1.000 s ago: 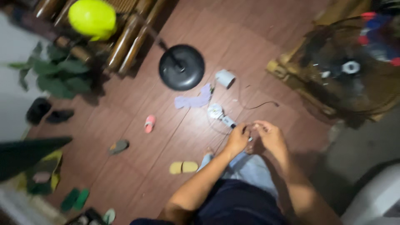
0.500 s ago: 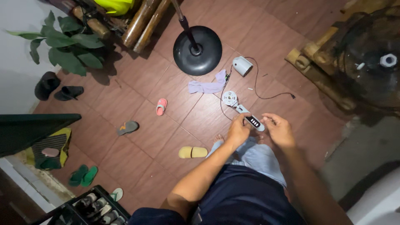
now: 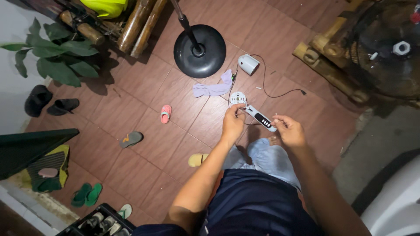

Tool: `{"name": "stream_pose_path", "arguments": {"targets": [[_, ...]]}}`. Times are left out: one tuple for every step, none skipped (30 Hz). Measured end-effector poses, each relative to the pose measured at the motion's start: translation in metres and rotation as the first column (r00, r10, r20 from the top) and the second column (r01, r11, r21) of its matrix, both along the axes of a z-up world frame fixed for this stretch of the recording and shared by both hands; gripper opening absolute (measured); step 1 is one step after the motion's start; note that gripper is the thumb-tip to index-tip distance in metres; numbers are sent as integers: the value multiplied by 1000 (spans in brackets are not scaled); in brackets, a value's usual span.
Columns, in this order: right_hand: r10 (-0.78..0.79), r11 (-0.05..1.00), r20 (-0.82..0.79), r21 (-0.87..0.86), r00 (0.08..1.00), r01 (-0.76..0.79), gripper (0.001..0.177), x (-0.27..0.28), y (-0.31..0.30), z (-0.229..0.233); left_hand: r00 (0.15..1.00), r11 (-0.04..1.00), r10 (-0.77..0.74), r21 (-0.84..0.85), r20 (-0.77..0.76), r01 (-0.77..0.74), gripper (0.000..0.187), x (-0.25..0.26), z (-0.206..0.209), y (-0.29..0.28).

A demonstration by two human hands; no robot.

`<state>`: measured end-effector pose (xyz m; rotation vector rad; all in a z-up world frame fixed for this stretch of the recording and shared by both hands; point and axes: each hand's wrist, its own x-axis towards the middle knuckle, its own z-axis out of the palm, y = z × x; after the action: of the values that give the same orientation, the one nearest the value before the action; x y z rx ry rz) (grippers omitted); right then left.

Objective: The person assembles a standing electric fan by inserting the metal pole into the base, attaching the motor housing, and securing the fan cage. They use a screwdriver to tighten screws on the motor housing and handle the fan cage and base components.

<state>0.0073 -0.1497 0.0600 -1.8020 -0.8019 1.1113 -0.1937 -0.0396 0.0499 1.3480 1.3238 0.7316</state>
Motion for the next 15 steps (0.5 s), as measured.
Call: {"name": "stream_pose_path", "arguments": {"targets": [[-27, 1000, -5, -15, 1000, 27, 24, -2, 0, 0, 1000, 1000, 6, 9, 10, -6, 30, -2, 0, 2], [-54, 998, -10, -31, 998, 54, 24, -2, 1, 1, 1000, 1000, 12, 17, 21, -13, 30, -4, 1, 3], [-80, 996, -17, -45, 997, 79, 24, -4, 2, 0, 999, 999, 20, 28, 29, -20, 31, -7, 1, 6], [-81, 996, -9, -28, 997, 80, 24, -4, 4, 0, 999, 999, 31, 28, 35, -32, 31, -9, 1, 8], [-84, 996, -1, -13, 996, 84, 24, -2, 3, 1, 998, 999, 41, 25, 41, -42, 30, -11, 1, 7], [-87, 996, 8, 1, 996, 87, 24, 1, 1, 3, 998, 998, 50, 23, 47, -51, 30, -13, 2, 6], [-75, 997, 41, -4, 996, 75, 25, 6, 1, 5, 998, 999, 45, 9, 32, -45, 29, -14, 3, 7], [-62, 998, 73, -10, 995, 63, 25, 12, 1, 7, 999, 999, 39, -4, 17, -39, 29, -14, 3, 8], [-51, 998, 102, -17, 993, 53, 25, 17, -1, 9, 1000, 999, 31, -17, -2, -31, 28, -13, 3, 9], [-72, 997, 81, 1, 994, 72, 26, 23, -2, 10, 1000, 1000, 19, -10, -13, -19, 28, -12, 2, 11], [-91, 996, 59, 15, 994, 91, 26, 29, -6, 11, 1000, 1000, 8, -5, -23, -8, 28, -9, 1, 11], [-111, 994, 38, 29, 993, 110, 27, 35, -9, 11, 999, 1000, -3, -1, -34, 3, 28, -6, -2, 12], [-156, 988, -9, 5, 988, 156, 28, 41, -13, 10, 999, 1000, -3, 9, -38, 3, 26, -3, -4, 12], [-200, 980, -55, -21, 978, 200, 28, 47, -18, 9, 999, 1000, -2, 19, -41, 3, 25, 0, -7, 10], [-247, 969, -98, -43, 964, 244, 29, 56, -21, 7, 999, 999, -4, 34, -42, 5, 23, 4, -10, 12]]}}
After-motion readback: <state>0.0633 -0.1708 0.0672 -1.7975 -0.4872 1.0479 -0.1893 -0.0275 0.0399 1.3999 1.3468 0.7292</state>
